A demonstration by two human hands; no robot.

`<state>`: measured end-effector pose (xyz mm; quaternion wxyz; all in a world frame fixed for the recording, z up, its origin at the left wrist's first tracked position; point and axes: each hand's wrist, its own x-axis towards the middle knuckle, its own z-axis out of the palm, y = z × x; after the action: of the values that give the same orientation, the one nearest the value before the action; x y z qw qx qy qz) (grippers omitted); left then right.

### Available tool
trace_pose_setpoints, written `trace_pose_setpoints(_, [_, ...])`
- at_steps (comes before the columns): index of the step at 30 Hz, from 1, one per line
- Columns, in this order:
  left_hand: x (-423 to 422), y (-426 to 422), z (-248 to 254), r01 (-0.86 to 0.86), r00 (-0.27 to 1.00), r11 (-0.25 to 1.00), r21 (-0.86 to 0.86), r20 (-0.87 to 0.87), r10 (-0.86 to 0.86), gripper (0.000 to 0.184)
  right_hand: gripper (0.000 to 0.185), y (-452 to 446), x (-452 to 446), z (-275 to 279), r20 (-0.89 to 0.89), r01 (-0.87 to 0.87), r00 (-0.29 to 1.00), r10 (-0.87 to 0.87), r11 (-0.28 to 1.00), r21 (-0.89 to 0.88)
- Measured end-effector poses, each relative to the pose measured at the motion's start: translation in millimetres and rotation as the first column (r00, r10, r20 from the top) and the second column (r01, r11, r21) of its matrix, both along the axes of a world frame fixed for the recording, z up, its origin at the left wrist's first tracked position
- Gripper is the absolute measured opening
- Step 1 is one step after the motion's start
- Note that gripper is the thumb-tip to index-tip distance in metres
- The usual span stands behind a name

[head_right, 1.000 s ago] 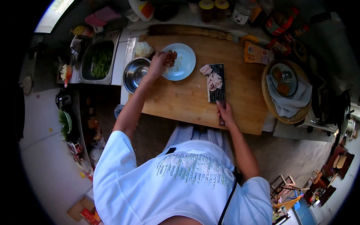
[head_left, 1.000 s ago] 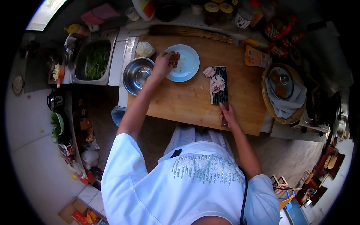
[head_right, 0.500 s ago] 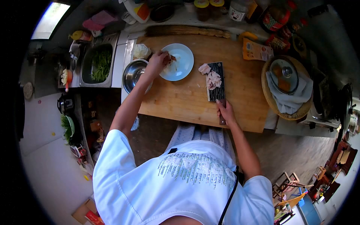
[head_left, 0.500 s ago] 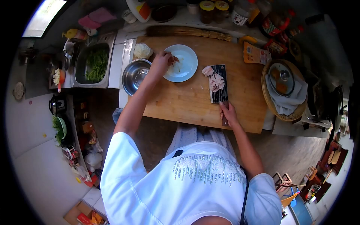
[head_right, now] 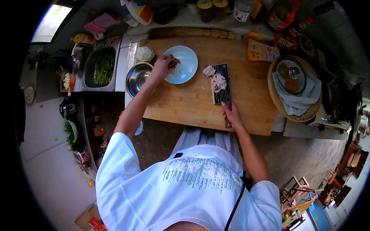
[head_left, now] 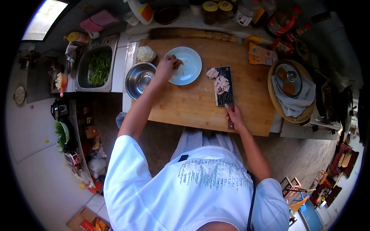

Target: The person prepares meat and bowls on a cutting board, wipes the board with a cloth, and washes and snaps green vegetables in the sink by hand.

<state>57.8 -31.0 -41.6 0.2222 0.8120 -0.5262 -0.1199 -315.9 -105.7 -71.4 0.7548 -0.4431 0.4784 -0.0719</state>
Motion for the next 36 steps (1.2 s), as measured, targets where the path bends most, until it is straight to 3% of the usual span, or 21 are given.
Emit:
trace_pose_setpoints(1, [-3, 0, 3, 0.003, 0.994, 0.999, -0.047, 0.11, 0.003, 0.016, 0.026, 0, 1, -1, 0.01, -0.003, 1.0, 0.003, 1.0, 0.0])
trace_pose_setpoints(2, [-8, 0, 6, 0.004, 0.994, 0.999, -0.046, 0.11, 0.001, 0.016, 0.026, 1, 1, -2, 0.01, -0.002, 1.0, 0.002, 1.0, 0.002])
trace_pose_setpoints(4, [-19, -8, 27, -0.064, 0.961, 0.998, 0.022, 0.271, 0.056, 0.016, 0.026, 0, 1, -1, 0.006, -0.006, 1.0, 0.006, 1.0, -0.007])
trace_pose_setpoints(8, [-18, -13, 13, -0.056, 0.977, 0.993, 0.1, 0.212, 0.034, 0.015, 0.026, 1, -1, -4, -0.005, -0.007, 1.0, 0.007, 1.0, -0.02])
trace_pose_setpoints(11, [-18, -15, -2, -0.166, 0.957, 0.978, 0.123, 0.26, 0.13, 0.019, 0.026, 1, -1, -1, -0.029, 0.01, 1.0, -0.01, 1.0, 0.001])
trace_pose_setpoints(13, [-25, -20, 7, -0.172, 0.892, 0.98, 0.104, 0.439, 0.11, 0.026, 0.026, 0, 0, 0, -0.014, 0.002, 1.0, -0.002, 1.0, 0.0])
trace_pose_setpoints(15, [-60, -22, 24, -0.019, 0.972, 0.975, -0.223, 0.225, 0.07, 0.032, 0.025, -2, 2, 3, -0.037, -0.007, 0.999, 0.007, 1.0, 0.007])
trace_pose_setpoints(16, [-87, -25, 26, -0.003, 1.0, 0.963, -0.268, 0.025, 0.01, 0.031, 0.023, -3, 2, 5, -0.054, -0.021, 0.998, 0.022, 1.0, 0.015])
trace_pose_setpoints(17, [-106, -27, 19, 0.098, 0.988, 0.984, -0.148, -0.108, -0.114, 0.045, 0.023, -3, 2, 3, -0.056, -0.021, 0.998, 0.022, 1.0, 0.012])
trace_pose_setpoints(19, [-153, -33, 19, 0.059, 0.97, 0.956, -0.287, -0.211, -0.123, 0.073, 0.023, -2, 0, -3, -0.07, -0.038, 0.997, 0.035, 0.998, -0.046])
trace_pose_setpoints(20, [-163, -39, 13, 0.053, 0.97, 0.955, -0.293, -0.214, -0.119, 0.073, 0.023, -3, 0, -1, -0.074, -0.043, 0.996, 0.039, 0.998, -0.052])
trace_pose_setpoints(22, [-178, -46, -4, -0.056, 0.974, 0.991, -0.12, -0.224, 0.027, 0.094, 0.023, -3, 2, 3, -0.064, -0.025, 0.998, 0.023, 0.999, -0.032])
trace_pose_setpoints(24, [-186, -50, -6, -0.097, 0.977, 0.983, -0.157, -0.204, 0.064, 0.089, 0.023, -3, 3, 3, -0.066, -0.018, 0.998, 0.017, 1.0, -0.018])
trace_pose_setpoints(27, [-196, -50, -7, -0.128, 0.953, 0.988, -0.08, -0.286, 0.101, 0.08, 0.022, -3, 4, 3, -0.07, -0.027, 0.997, 0.026, 1.0, -0.007])
trace_pose_setpoints(29, [-201, -50, -21, -0.164, 0.945, 0.969, -0.187, -0.313, 0.099, 0.071, 0.022, -5, 4, 5, -0.076, -0.043, 0.996, 0.041, 0.999, -0.016])
trace_pose_setpoints(36, [-185, -42, 16, -0.182, 0.932, 0.959, -0.219, -0.35, 0.097, 0.068, 0.023, -7, 14, 25, 0.004, -0.072, 0.997, 0.072, 0.997, 0.014])
